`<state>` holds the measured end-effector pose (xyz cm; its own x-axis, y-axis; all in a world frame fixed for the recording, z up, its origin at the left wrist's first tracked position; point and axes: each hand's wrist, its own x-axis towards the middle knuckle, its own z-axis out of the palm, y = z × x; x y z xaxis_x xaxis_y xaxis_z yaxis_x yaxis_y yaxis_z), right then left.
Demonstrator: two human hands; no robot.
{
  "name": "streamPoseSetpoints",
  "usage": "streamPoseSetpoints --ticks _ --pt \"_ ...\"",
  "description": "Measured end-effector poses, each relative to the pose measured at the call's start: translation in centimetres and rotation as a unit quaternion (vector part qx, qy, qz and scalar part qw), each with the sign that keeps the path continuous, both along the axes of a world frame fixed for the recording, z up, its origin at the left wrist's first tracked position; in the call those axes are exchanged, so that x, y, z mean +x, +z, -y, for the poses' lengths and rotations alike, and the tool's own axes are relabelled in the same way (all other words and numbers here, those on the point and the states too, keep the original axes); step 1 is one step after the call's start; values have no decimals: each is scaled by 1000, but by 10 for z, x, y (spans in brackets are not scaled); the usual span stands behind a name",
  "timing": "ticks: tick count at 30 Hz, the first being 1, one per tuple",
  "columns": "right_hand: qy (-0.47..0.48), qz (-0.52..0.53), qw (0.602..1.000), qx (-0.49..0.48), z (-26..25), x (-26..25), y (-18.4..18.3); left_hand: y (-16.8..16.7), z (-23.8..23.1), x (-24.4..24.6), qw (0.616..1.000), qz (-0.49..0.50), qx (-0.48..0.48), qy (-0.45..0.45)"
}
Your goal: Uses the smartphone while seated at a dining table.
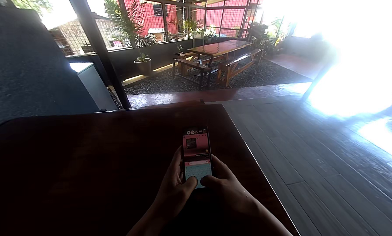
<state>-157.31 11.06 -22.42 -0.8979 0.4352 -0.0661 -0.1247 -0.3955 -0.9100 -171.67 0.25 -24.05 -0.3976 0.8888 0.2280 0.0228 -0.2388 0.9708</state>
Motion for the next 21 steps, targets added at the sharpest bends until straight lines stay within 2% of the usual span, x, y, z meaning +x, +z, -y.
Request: streamPoseSetpoints --ticks 21 --pt "6 -2 1000 -2 -1 0 1 1 0 1 1000 -5 -14 6"
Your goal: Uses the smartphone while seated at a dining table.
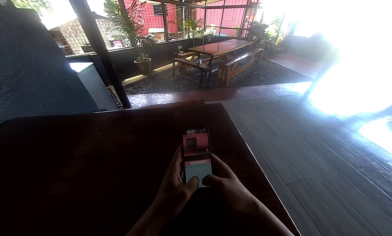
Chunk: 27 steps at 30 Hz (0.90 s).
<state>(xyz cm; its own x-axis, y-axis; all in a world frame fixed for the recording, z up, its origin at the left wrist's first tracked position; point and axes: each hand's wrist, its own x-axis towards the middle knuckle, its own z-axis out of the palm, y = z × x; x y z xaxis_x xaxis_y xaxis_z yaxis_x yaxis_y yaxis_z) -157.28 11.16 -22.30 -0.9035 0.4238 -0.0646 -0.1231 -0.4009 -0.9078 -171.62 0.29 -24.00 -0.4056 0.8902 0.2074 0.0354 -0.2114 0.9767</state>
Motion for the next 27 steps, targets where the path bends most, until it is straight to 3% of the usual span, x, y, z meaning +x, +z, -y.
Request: streamPoseSetpoints --ticks 12,17,27 --pt "-1 -1 1000 7 3 -1 -2 -4 -2 0 998 -28 22 43" --pt "-42 -9 998 42 2 -3 -9 -3 -2 1 999 -18 38 10" --pt "-10 7 999 35 1 -1 -3 -2 -1 0 999 1 34 4"
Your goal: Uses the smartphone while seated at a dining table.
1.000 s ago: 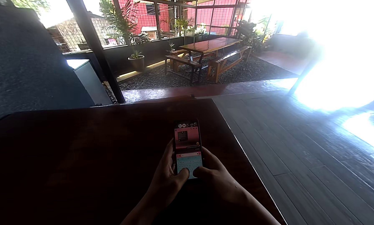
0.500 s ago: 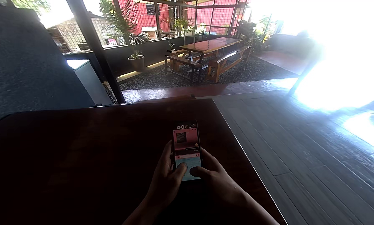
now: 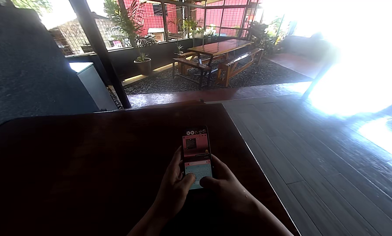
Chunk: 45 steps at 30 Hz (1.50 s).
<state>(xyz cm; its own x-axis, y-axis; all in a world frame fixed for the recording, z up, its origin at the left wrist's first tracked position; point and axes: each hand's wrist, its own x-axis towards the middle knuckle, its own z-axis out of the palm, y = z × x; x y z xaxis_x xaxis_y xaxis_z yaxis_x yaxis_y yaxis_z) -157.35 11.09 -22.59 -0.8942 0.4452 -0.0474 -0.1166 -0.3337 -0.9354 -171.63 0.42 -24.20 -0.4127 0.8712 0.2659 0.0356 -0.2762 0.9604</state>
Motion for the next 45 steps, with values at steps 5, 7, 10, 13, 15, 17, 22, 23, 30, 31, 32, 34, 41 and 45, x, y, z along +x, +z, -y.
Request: streamPoseSetpoints --ticks 5,7,10,13,15,17,22,23,30,31,32,34,41,45 --pt "7 -6 1000 -21 0 1 1 1 0 -1 1000 4 -3 2" --pt "8 -5 1000 -22 -1 1 2 1 0 -2 1000 2 -5 5" --pt "6 -1 999 -37 -1 1 4 2 0 -3 1000 12 -4 3" --pt "4 -9 998 -61 0 2 4 3 0 -3 1000 23 -3 -2" --pt "1 -6 998 -69 0 1 3 3 0 -4 1000 27 -2 -2" --pt "-2 3 997 -75 -1 1 3 3 -1 -3 1000 27 -5 -3" --pt "-15 17 996 -83 1 1 6 1 -1 -1 1000 16 -6 -3" --pt "-16 17 996 -82 1 1 6 0 -1 0 1000 14 -6 -5" --pt "11 -19 999 -23 1 1 0 -1 -1 3 1000 6 -11 13" --pt "10 -18 999 -24 1 1 0 -1 -1 3 1000 1 -15 20" --pt "12 -18 999 -23 1 1 0 -2 -1 3 999 -9 -23 29" --pt "18 -15 1000 -21 1 1 0 -2 -2 3 998 -27 -37 45" --pt "8 -4 1000 -5 1 1 1 0 1 3 1000 -6 -14 19" --pt "4 -5 1000 -12 2 1 2 0 1 2 1000 -1 -12 10"
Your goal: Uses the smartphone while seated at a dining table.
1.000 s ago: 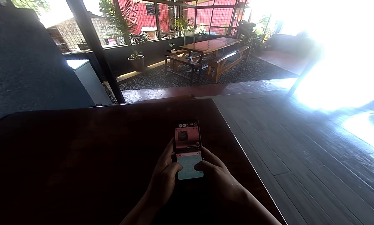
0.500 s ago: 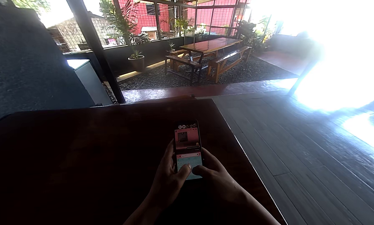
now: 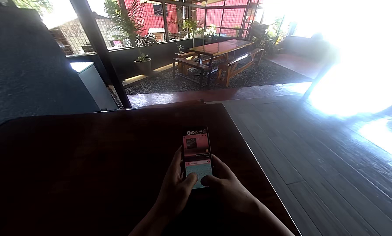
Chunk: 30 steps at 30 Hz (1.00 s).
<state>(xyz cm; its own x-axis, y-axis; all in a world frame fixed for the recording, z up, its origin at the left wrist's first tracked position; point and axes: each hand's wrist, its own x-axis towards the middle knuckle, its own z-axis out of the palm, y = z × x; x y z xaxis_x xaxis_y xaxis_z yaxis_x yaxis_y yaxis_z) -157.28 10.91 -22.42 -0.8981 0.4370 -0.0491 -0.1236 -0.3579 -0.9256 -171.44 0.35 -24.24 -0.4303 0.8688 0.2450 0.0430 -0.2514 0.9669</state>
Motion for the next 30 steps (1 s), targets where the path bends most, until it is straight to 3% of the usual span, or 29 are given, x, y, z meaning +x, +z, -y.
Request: streamPoseSetpoints --ticks 17,30 --pt "-19 7 997 -69 0 -1 2 1 1 -1 1000 -1 2 -6" --pt "-48 16 999 -13 1 -2 2 3 -1 -2 1000 2 2 -7"
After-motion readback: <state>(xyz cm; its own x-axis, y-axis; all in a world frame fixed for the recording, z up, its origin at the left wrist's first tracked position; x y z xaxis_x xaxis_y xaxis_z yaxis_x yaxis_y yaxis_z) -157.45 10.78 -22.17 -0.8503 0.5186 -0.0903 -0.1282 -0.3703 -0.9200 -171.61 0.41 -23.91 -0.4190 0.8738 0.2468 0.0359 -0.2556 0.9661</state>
